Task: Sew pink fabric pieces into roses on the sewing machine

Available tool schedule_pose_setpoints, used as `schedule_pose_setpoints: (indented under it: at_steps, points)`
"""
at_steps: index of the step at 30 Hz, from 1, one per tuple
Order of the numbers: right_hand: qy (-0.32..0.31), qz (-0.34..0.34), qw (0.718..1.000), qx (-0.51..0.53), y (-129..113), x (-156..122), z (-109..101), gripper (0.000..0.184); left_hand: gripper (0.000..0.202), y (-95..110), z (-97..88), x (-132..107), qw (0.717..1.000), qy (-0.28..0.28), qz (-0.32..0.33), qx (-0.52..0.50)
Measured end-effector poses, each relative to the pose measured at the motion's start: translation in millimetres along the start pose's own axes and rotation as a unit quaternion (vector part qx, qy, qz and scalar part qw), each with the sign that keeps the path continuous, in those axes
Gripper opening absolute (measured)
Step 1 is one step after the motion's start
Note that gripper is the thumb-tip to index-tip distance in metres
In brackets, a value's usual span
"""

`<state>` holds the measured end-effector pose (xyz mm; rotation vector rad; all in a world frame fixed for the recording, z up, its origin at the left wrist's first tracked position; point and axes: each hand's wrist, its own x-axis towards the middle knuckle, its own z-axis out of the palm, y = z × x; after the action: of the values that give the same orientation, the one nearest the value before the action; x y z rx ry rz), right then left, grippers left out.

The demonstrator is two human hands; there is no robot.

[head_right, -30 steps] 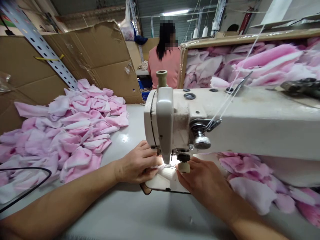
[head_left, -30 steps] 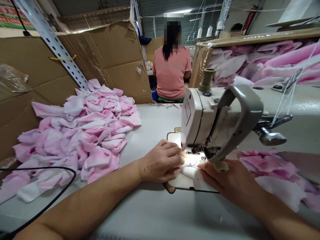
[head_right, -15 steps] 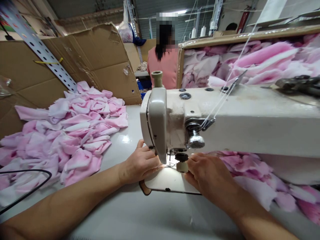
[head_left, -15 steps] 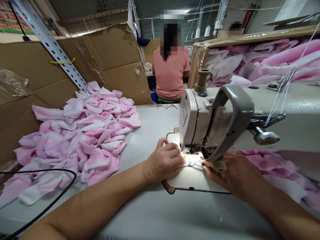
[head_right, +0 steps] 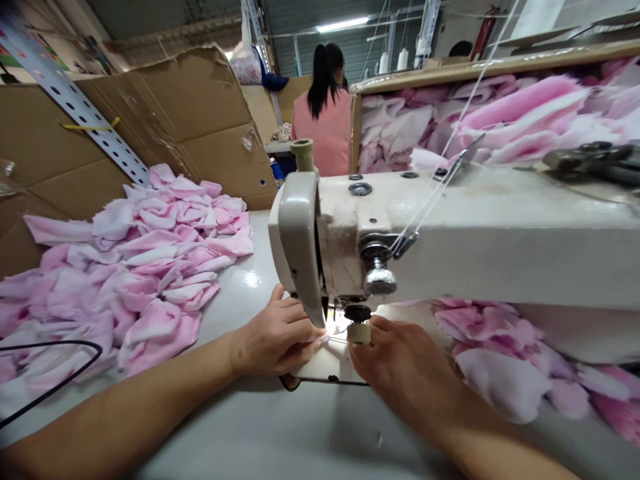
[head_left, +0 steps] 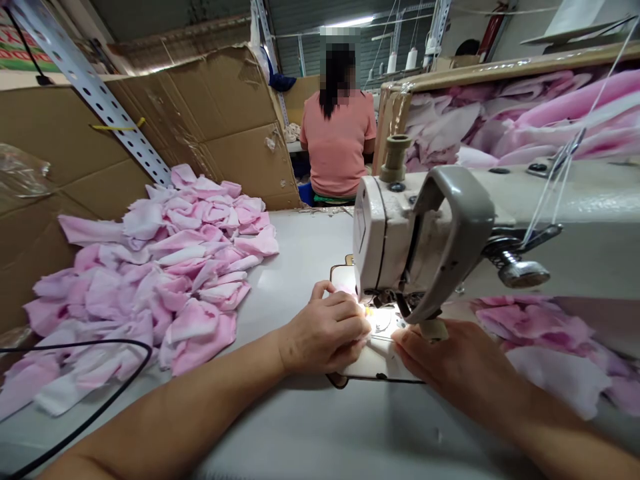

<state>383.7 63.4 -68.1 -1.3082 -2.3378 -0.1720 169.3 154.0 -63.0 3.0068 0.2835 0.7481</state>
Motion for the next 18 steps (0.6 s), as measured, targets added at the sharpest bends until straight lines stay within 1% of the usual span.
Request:
schedule_pose_setpoints:
  at_steps: [3,8,12,18]
  points:
    - [-0.004,-0.003,1.000,0.012,-0.2,-2.4,2.9,0.026,0.008,1.1,-1.7,-1.0,1.000,-0.004,0.003,-0.005]
    - [-0.019,-0.008,1.000,0.005,-0.4,-1.4,2.7,0.025,0.014,1.3,3.5,-1.9,1.000,-0.009,0.003,0.004]
    - [-0.008,-0.010,1.000,0.005,-2.5,-0.3,0.4,0.026,0.014,0.5,7.3,-3.2,1.000,-0.007,0.004,0.006]
    - [-0.033,0.008,0.999,0.018,-1.0,-3.3,2.1,0.024,0.015,-0.2,8.3,-4.0,1.000,0.004,-0.003,0.012]
